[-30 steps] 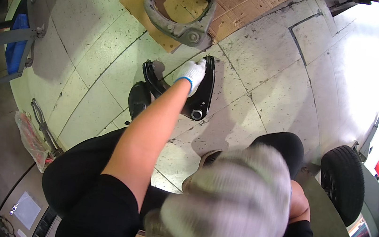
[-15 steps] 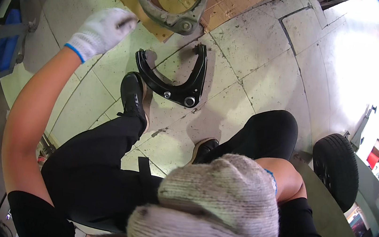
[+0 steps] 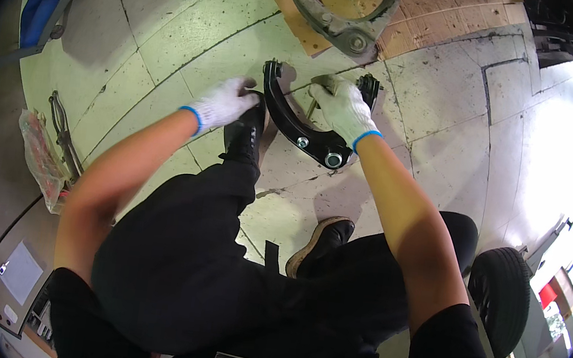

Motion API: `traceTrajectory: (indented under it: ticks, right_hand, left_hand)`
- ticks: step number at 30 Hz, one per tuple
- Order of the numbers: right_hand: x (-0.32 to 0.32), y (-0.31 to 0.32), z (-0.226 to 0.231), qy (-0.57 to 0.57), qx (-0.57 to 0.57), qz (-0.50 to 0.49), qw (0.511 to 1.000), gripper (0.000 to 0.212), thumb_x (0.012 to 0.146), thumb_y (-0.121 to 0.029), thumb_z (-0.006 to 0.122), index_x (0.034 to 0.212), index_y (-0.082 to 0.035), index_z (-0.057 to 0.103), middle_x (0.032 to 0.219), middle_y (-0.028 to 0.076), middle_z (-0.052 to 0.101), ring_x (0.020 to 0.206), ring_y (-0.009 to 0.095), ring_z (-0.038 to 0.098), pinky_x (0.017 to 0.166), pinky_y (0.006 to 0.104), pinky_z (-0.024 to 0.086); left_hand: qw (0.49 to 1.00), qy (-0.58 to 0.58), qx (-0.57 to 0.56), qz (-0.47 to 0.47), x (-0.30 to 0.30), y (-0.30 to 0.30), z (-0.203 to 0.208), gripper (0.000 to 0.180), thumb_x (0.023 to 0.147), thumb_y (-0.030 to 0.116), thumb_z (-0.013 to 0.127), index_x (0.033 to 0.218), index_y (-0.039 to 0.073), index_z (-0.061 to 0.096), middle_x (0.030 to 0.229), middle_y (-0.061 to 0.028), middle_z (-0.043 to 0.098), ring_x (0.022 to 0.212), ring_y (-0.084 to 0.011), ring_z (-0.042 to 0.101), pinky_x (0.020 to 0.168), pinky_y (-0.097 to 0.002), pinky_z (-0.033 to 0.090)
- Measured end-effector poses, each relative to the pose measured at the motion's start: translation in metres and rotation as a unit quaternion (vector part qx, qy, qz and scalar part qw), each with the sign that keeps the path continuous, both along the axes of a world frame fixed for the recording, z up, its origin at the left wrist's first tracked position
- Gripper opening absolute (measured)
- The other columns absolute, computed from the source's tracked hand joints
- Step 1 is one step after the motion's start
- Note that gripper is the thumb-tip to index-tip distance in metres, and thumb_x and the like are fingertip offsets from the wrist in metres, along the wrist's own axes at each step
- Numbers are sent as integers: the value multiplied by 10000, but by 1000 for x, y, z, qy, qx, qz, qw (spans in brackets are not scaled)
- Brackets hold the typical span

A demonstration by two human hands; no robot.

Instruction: The person retrieves a new control arm and bolts from a tool cart, then installs the control arm into the front wheel well of a lifted car. They hand-thread and tighten the mounting bolts using a socket wrench, then walk to a toolbox to retrieve an impact wrench.

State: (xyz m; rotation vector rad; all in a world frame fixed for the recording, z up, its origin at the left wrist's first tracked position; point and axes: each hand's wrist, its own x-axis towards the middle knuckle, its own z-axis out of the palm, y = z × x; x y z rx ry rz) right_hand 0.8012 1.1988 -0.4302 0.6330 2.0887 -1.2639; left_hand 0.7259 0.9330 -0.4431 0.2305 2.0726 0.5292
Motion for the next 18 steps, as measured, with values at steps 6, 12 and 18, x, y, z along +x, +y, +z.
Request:
traceTrajectory:
  ticks: [6,12,18]
  right_hand:
    - [-18,-23,-69,-1,143,-62,988,500,983,-444,635,1193,3,713,1203,249,725,1150,409,679,982,457,526]
    - [-21,-50,-114,-2,152,-147,977,500,980,-438,653,1174,20,705,1050,262,747,1043,421,710,928,470,543]
    - [-24,-51,-117,-10,47,-137,989,449,1002,-425,629,1167,-18,725,1010,181,773,952,354,744,868,447,563]
  left_hand:
    - [988,-17,57,141,-2,21,-59,693,983,386,628,1484,-68,477,1428,-282,598,1299,-364,611,1104,-393,458]
    - [996,-40,-17,76,-16,25,-54,758,990,420,628,1529,-70,422,1521,-321,498,1404,-400,522,1161,-414,413]
    - [993,-60,45,87,-13,17,-56,757,998,386,631,1506,-126,405,1501,-340,508,1405,-422,511,1169,-417,403]
